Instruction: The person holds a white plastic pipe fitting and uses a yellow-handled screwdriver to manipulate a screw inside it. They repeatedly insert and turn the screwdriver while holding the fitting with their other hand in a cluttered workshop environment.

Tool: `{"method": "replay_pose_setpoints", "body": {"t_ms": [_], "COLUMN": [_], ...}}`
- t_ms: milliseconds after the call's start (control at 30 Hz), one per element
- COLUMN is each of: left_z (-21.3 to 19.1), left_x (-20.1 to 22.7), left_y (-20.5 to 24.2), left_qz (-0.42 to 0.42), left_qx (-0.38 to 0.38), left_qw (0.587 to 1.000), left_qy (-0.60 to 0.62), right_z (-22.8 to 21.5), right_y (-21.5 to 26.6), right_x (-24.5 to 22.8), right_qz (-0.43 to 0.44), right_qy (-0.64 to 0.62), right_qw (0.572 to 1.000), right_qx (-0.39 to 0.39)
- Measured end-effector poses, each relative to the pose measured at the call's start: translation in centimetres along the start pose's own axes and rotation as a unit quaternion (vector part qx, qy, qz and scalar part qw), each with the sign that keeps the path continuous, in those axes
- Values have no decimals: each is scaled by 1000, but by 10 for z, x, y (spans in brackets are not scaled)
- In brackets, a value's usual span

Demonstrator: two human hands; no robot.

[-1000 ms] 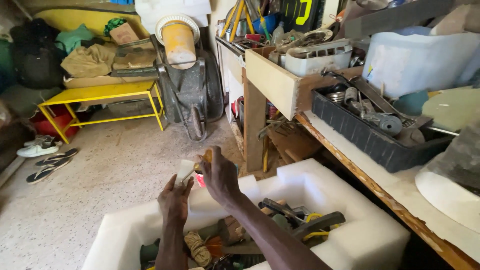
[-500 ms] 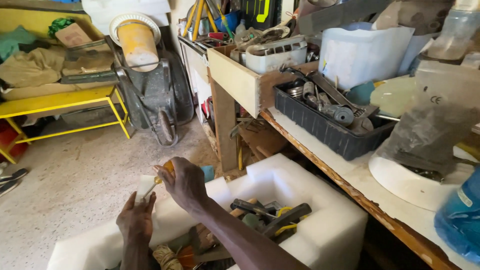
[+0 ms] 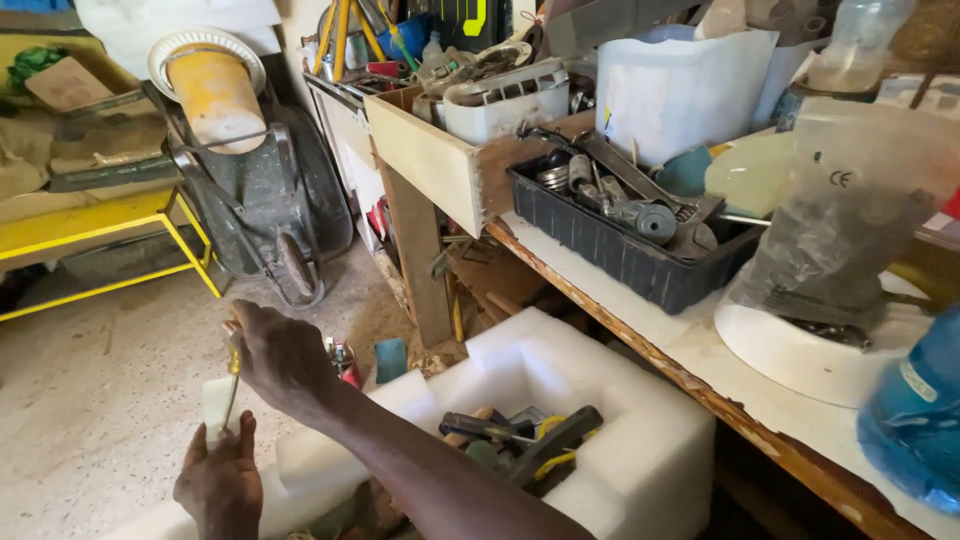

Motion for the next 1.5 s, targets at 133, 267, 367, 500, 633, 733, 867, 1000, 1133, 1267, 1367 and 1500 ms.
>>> {"method": "replay_pose_setpoints", "body": {"t_ms": [133,267,367,500,633,733,867,1000,1133,1267,1367,1500], "left_z": [-26,-9,30,43,31,19,23,23,21,19,21,23], "left_x": [-16,-1,-11,-25,-26,-20,-2,-1,-7,-1,-2,0], "left_y": [-42,-44,1,-23,-21,-36,-20,-23,-34,-26,-29,-18], "left_qz": [36,190,-33,-53,-71,-46,-17,7,21,9,15,18], "left_qx": [3,-57,-19,-40,-32,-41,-81,-92,-95,-70,-78,-71], "left_qw": [998,896,999,997,995,993,991,992,990,994,995,997], "left_qy": [-51,-398,0,42,57,104,104,92,104,83,57,23], "right_z": [29,26,3,-11,6,10,9,-2,1,6,14,14], "right_y": [8,24,21,21,26,27,38,37,37,37,41,45], "right_x": [26,42,35,22,25,29,39,30,13,14,32,46], "right_qz": [20,72,61,50,49,37,72,49,19,29,56,92], "right_qy": [8,38,21,-6,-49,-9,-18,-67,-62,-41,38,99], "right_qw": [1000,997,998,998,997,999,997,996,998,999,998,991], "right_qx": [16,-10,15,30,-17,6,21,29,20,-8,13,6]}}
Point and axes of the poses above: each hand's wrist, its own y-axis away from the middle knuckle, its own z-axis out of the palm, x = y × z, the point moved 8 cm from there along -y, towards the middle knuckle, and after that the axes turned 14 degrees about y, right-handed, at the moved point
